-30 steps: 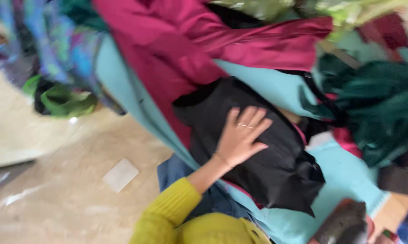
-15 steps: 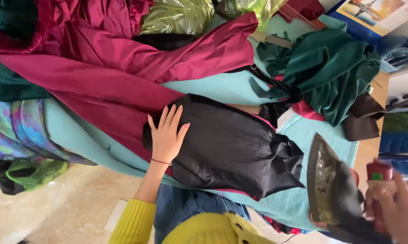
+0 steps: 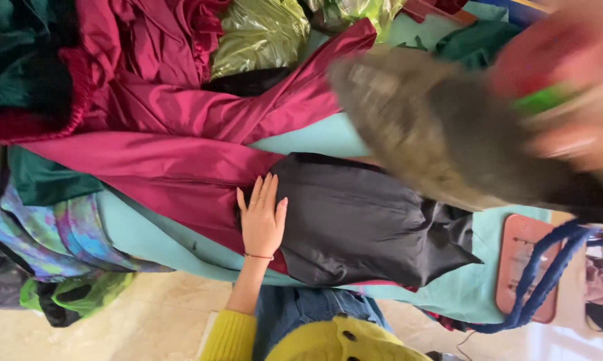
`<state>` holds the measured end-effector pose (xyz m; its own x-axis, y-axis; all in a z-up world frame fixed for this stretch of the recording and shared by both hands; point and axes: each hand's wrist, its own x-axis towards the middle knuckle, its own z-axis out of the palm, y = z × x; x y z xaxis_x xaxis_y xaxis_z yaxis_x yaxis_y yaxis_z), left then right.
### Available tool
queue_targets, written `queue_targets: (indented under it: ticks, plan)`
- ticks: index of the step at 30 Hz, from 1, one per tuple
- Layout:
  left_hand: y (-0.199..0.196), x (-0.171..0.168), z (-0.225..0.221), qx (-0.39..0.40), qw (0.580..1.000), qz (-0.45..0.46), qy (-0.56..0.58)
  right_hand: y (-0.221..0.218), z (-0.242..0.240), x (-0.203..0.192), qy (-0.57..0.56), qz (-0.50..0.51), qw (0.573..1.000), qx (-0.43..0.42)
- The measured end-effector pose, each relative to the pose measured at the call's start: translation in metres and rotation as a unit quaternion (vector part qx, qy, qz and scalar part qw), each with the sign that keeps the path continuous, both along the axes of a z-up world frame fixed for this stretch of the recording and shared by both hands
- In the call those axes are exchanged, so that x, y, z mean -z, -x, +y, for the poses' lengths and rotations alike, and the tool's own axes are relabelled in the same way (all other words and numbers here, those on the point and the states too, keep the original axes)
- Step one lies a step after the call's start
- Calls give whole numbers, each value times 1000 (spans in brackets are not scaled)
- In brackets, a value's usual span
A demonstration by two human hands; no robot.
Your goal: Ironing and pressing pieces of maroon and black fabric on a workbench using a steam iron
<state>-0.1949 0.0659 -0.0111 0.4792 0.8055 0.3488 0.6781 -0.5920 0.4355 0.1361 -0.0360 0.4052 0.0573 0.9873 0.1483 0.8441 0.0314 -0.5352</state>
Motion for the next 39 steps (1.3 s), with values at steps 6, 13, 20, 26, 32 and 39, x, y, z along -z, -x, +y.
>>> queue_targets:
  ticks: [6,13,20,26,32,39]
  plan:
    - [4,-4,-1,0,1000,12,-11,44,6,91,158,-100,982,-8]
    - [3,-5,-1,9,1000,26,1,53,-18,219,141,-191,971,13]
    - [4,-8,-1,10,999,37,6,69,4,230,58,-216,974,-17]
    - [5,-10,-2,14,999,44,11,74,12,236,56,-207,976,-38]
    - [5,-9,-3,12,999,38,16,77,11,231,42,-207,977,-32]
    - [-33,-120,-27,115,957,-245,103,82,17,200,-64,-213,973,-65]
